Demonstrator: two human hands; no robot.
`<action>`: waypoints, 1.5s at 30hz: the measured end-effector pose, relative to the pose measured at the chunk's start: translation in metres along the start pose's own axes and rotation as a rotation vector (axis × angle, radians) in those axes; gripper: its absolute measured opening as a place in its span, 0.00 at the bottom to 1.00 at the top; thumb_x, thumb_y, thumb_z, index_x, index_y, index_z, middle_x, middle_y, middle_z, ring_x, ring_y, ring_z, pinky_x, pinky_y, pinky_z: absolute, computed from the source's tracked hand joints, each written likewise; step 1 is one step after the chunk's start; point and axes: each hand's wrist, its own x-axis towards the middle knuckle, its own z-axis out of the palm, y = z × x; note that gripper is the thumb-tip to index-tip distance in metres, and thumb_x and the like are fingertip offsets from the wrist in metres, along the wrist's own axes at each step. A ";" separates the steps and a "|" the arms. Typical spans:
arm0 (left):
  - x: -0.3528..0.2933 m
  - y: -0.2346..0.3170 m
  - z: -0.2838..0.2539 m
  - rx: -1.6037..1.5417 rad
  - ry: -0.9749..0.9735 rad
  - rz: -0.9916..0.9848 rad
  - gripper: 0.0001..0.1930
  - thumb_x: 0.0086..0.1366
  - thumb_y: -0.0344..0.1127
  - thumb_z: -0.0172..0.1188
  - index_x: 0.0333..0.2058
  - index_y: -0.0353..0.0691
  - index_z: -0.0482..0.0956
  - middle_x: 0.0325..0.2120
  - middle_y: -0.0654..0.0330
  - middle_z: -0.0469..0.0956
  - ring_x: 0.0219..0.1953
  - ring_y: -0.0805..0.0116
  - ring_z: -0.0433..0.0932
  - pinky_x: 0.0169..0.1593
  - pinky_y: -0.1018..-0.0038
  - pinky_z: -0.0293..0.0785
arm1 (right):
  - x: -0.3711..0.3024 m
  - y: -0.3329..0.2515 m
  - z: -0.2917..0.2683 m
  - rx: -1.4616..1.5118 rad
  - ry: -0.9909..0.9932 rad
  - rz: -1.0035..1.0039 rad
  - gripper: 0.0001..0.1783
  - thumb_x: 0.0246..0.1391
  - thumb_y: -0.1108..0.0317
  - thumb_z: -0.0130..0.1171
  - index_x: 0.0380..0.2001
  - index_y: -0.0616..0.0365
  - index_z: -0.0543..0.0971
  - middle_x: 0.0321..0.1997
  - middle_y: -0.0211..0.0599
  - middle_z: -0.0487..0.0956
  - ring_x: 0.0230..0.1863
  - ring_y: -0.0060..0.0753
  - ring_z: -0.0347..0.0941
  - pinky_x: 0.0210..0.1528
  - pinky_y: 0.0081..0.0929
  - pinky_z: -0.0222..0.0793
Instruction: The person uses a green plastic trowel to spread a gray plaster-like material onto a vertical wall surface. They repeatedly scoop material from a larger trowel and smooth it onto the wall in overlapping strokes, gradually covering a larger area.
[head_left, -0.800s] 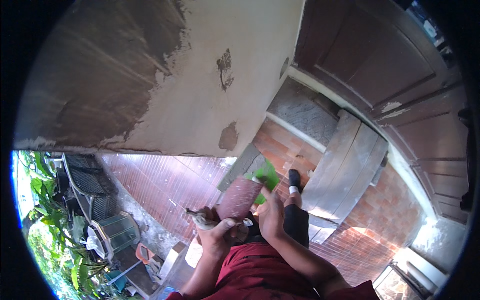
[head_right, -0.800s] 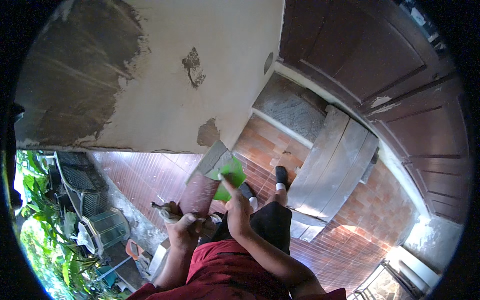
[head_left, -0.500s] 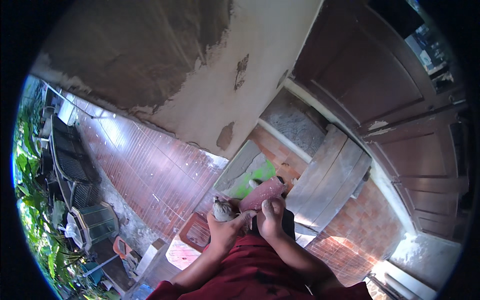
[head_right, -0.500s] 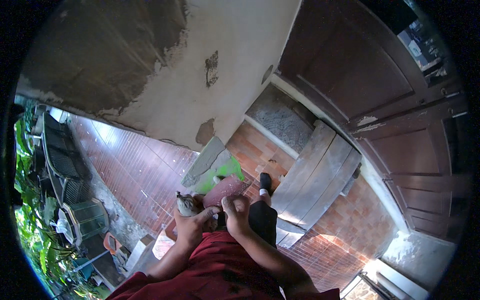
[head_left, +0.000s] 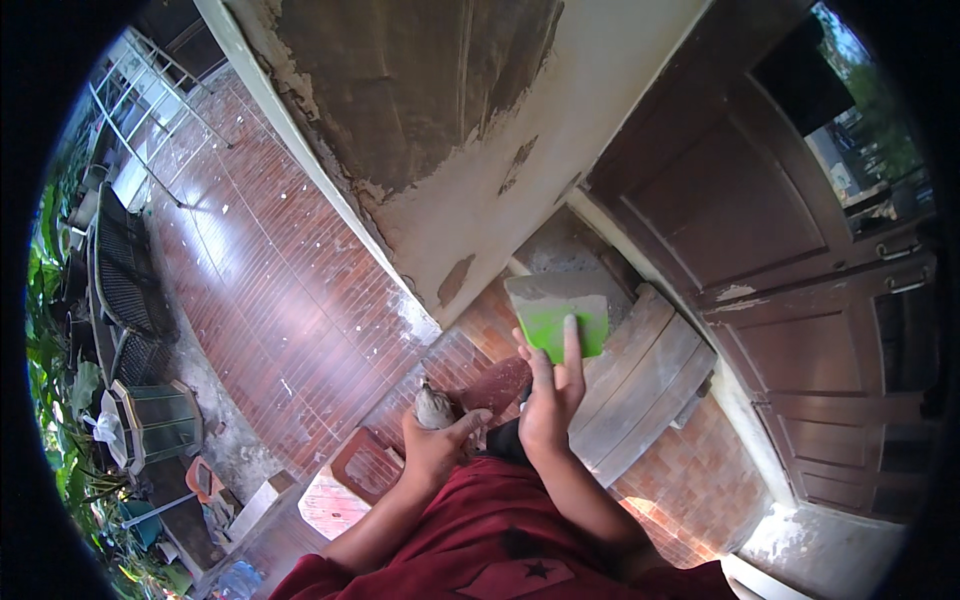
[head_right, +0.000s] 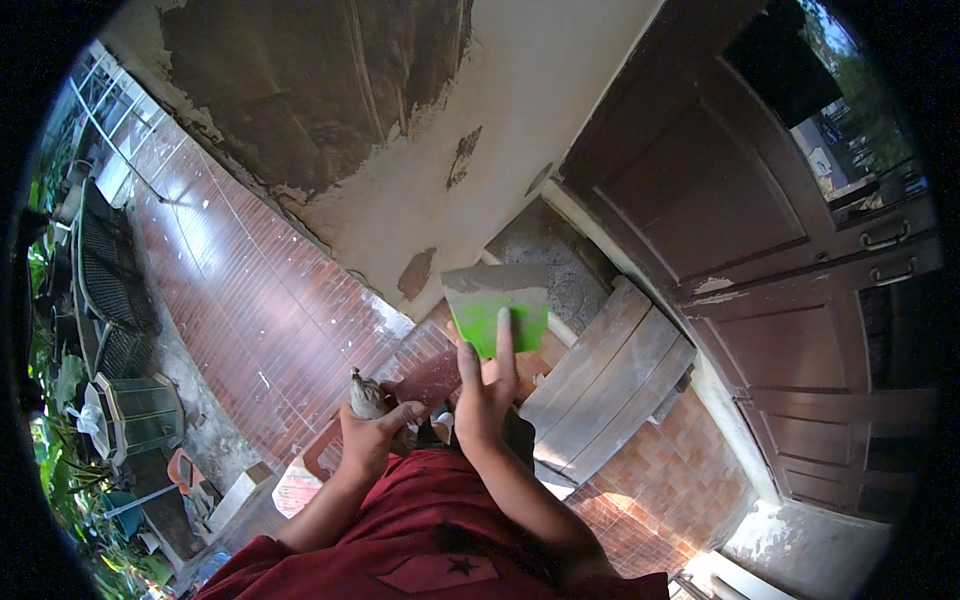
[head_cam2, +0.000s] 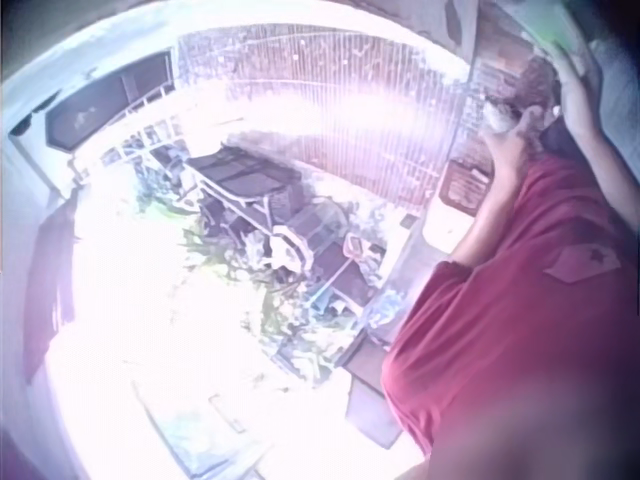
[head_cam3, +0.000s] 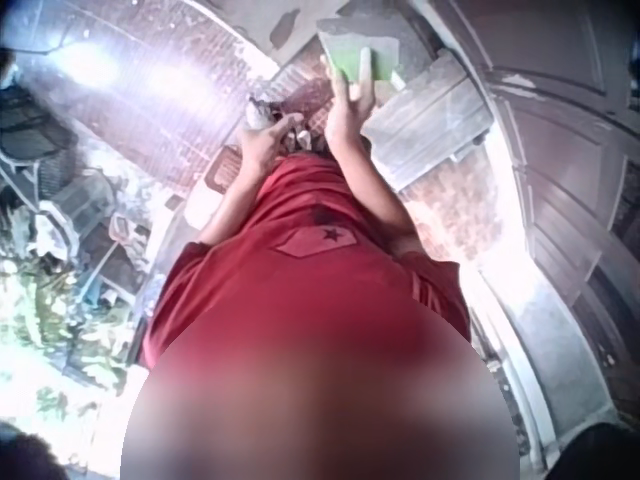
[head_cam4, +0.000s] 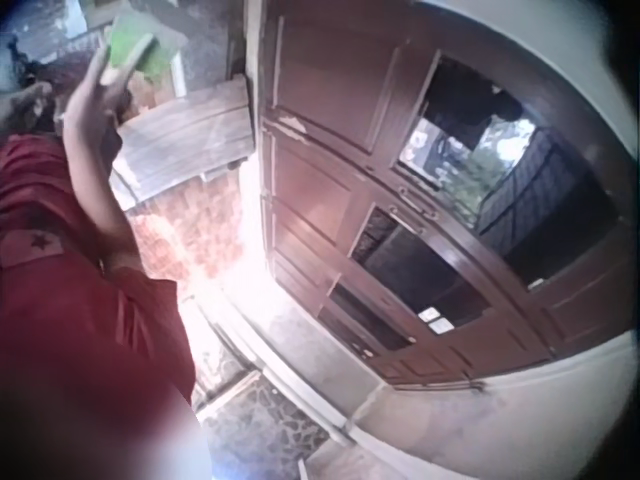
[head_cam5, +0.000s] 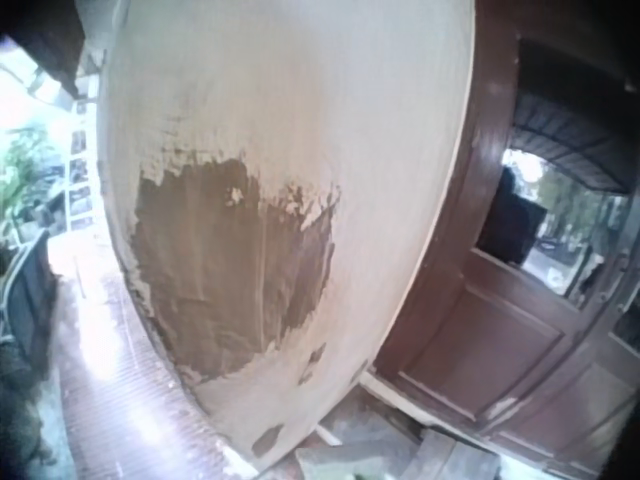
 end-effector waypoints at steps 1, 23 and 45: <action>-0.001 -0.001 0.004 -0.006 0.001 -0.021 0.15 0.50 0.23 0.71 0.33 0.34 0.74 0.20 0.63 0.77 0.17 0.76 0.74 0.20 0.80 0.68 | -0.003 0.004 0.002 -0.049 -0.028 -0.031 0.33 0.62 0.75 0.48 0.68 0.66 0.51 0.61 0.53 0.67 0.58 0.44 0.70 0.58 0.33 0.66; -0.034 -0.035 -0.007 0.165 -0.636 -0.273 0.17 0.70 0.31 0.52 0.54 0.38 0.60 0.28 0.62 0.76 0.28 0.72 0.76 0.33 0.78 0.74 | 0.011 -0.029 -0.124 -0.359 -0.227 0.364 0.22 0.60 0.74 0.52 0.58 0.66 0.71 0.50 0.41 0.78 0.52 0.22 0.71 0.55 0.21 0.65; -0.022 0.047 0.115 0.193 -0.460 0.049 0.15 0.62 0.31 0.65 0.45 0.34 0.73 0.29 0.67 0.75 0.27 0.81 0.70 0.28 0.81 0.66 | 0.111 -0.109 -0.186 0.030 -0.608 0.344 0.32 0.60 0.70 0.56 0.64 0.68 0.58 0.57 0.40 0.71 0.56 0.25 0.67 0.58 0.24 0.62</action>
